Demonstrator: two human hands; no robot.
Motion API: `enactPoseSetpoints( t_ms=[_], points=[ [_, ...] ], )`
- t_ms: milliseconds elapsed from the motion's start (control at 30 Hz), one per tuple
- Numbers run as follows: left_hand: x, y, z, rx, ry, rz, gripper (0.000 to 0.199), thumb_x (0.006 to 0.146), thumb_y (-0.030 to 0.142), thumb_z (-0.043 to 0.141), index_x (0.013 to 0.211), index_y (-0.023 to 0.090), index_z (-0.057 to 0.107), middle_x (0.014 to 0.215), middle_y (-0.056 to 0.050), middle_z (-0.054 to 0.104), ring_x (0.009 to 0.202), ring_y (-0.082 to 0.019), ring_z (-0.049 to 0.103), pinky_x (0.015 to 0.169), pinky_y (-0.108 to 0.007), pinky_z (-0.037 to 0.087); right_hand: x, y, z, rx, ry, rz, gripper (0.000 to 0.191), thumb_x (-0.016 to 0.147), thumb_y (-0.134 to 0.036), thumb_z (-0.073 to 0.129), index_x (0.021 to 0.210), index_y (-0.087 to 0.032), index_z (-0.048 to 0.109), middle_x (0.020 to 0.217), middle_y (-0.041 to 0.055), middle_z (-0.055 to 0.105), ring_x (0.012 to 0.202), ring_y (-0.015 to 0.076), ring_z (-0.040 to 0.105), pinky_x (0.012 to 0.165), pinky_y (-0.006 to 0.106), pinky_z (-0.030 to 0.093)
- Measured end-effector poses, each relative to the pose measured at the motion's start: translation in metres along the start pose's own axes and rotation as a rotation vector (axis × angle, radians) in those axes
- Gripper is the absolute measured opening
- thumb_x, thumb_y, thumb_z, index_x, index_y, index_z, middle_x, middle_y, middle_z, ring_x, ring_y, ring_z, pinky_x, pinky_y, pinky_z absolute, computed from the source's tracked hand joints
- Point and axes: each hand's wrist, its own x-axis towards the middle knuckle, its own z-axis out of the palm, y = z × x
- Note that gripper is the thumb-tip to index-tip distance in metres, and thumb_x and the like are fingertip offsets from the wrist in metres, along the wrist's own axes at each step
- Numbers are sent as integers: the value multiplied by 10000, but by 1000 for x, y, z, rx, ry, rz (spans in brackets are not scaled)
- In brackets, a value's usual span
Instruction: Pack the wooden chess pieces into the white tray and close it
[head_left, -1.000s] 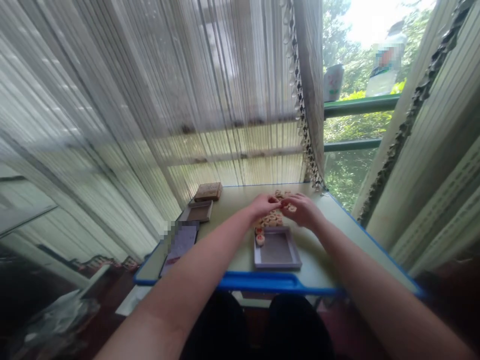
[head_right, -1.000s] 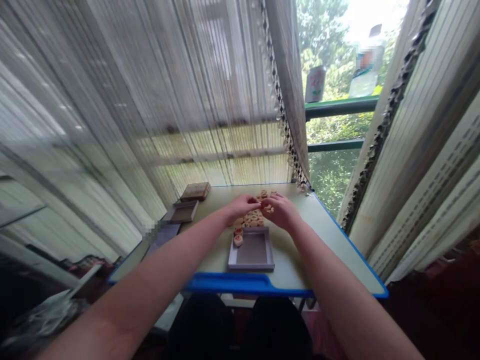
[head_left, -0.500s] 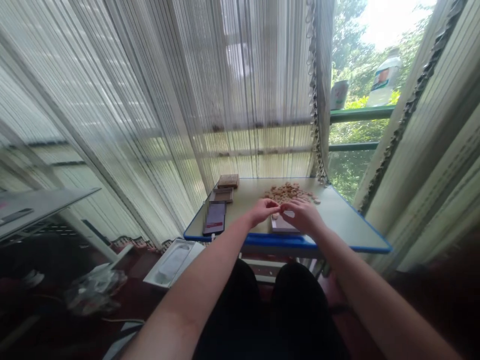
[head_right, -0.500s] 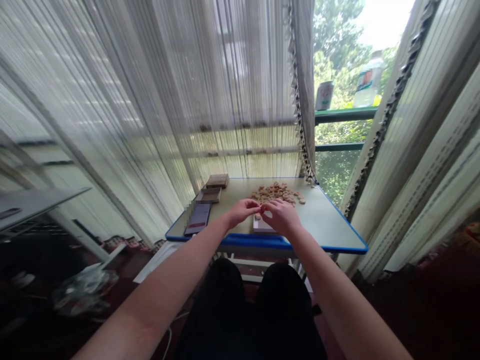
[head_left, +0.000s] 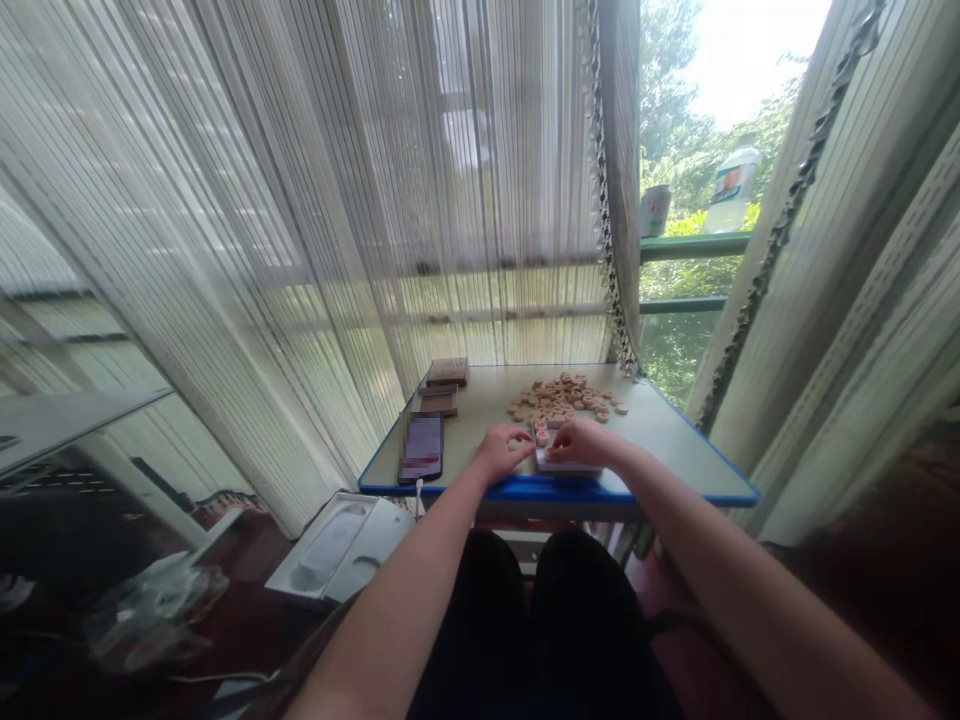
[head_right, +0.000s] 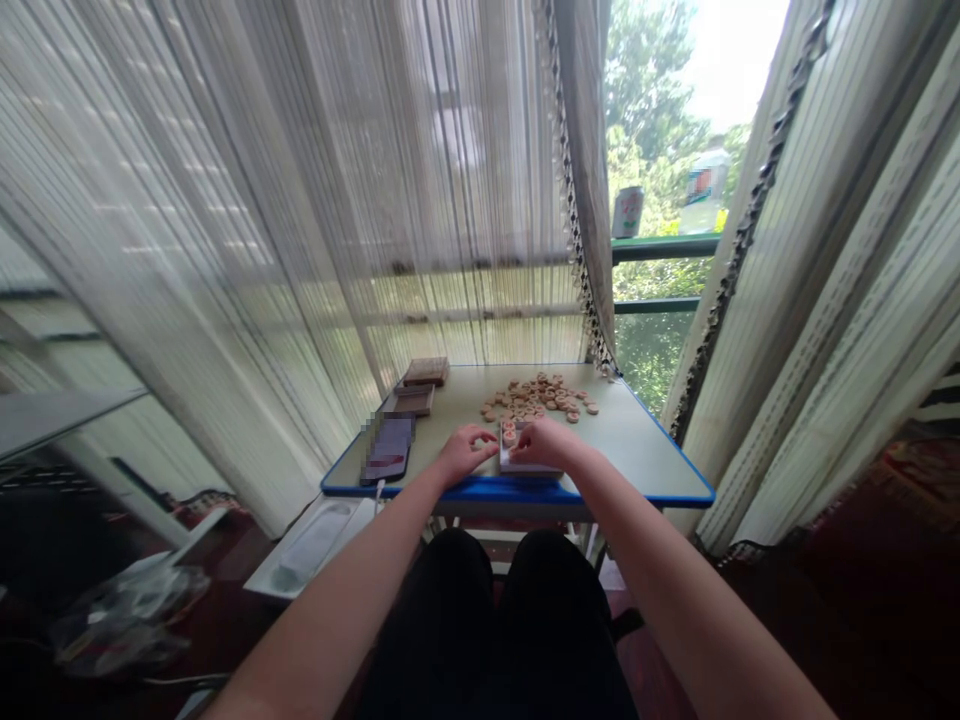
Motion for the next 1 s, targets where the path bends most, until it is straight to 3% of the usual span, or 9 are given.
enactPoseSetpoints(
  t_ms=[67,200,300,533,800,900,1000],
  points=[
    [1,-2,-1,-1,-17,-9,318,728,433,586,885,171,675,896,-60,614,896,-183,541,833,-301,422,3,3,3,31,-13,-5,272,658,-480,602,699,-239,722,611,5,640,534,118,511,466,214,302],
    [8,-8,-4,-70,44,-186,373,758,410,541,984,127,629,992,-91,601,838,-166,559,756,-276,454,7,11,9,114,-24,0,283,647,-479,616,690,-222,727,586,8,628,517,111,499,461,213,305],
    [17,-9,-9,-95,-11,-260,346,752,377,546,968,116,619,935,-86,627,819,-169,576,745,-278,455,8,17,8,156,-49,-37,300,641,-479,624,731,-216,735,561,4,606,501,104,472,454,216,291],
    [17,3,0,-102,29,-132,363,739,418,553,993,160,571,813,-20,614,592,-105,535,625,-245,460,5,28,6,239,-62,-125,351,666,-520,601,714,-197,728,533,-16,564,478,81,383,453,225,243],
    [17,5,4,-21,-20,-127,306,786,299,470,1028,153,589,1030,-72,618,752,-147,577,762,-277,461,9,28,19,236,-2,-94,196,676,-364,626,737,-208,729,589,-1,625,521,99,461,489,222,289],
    [18,5,4,-11,-54,-106,296,799,310,456,1006,169,612,1015,-64,637,833,-170,585,797,-280,452,8,26,19,241,10,-78,221,689,-397,606,734,-219,728,599,3,635,524,104,474,489,223,297],
    [18,3,6,-1,-58,-105,334,786,333,481,1049,164,599,1009,-66,642,790,-168,589,773,-281,457,7,23,18,246,19,-91,274,712,-454,570,735,-230,726,617,3,642,526,106,479,488,225,298]
  ],
)
